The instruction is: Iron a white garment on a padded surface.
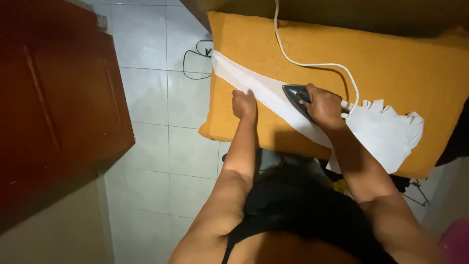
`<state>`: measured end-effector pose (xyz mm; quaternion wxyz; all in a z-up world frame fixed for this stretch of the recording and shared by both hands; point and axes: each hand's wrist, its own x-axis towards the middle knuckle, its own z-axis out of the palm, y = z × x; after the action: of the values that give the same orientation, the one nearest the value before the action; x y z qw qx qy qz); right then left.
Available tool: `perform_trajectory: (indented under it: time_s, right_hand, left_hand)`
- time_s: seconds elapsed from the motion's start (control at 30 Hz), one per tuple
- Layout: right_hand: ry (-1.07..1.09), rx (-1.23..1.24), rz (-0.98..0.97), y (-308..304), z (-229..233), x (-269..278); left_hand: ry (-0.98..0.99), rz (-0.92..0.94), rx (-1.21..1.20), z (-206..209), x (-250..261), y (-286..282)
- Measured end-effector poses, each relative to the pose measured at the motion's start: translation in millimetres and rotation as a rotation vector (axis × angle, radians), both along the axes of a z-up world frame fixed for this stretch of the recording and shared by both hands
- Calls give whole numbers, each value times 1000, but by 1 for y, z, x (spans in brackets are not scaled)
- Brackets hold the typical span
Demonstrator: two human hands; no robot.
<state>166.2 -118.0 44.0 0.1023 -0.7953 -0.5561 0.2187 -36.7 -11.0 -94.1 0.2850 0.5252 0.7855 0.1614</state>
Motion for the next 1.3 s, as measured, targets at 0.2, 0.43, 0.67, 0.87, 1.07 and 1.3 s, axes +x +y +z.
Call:
perform_trajectory:
  time_s: [0.2,0.43,0.67,0.87,1.07,1.3]
  right_hand:
    - [58,7,50,4,-13,-6]
    - [64,-44,77,6,-25,-1]
    - [45,88,123,29,-36,-4]
    - [-4,47,109,34,-53,-21]
    - [151,-153,368,-10,-73,-68]
    - [67,-186,292,44,-48,-65]
  left_hand:
    - [123,-88,-211,-19,31,9]
    - [-39,39,-62,-13,5,-3]
    - [-746,445,26,-17,-49,-30]
    - [-182,209,58,-7,-83,-46]
    - [-134,135,157,16,-77,-26]
    - [-916,366,120,38,-49,25]
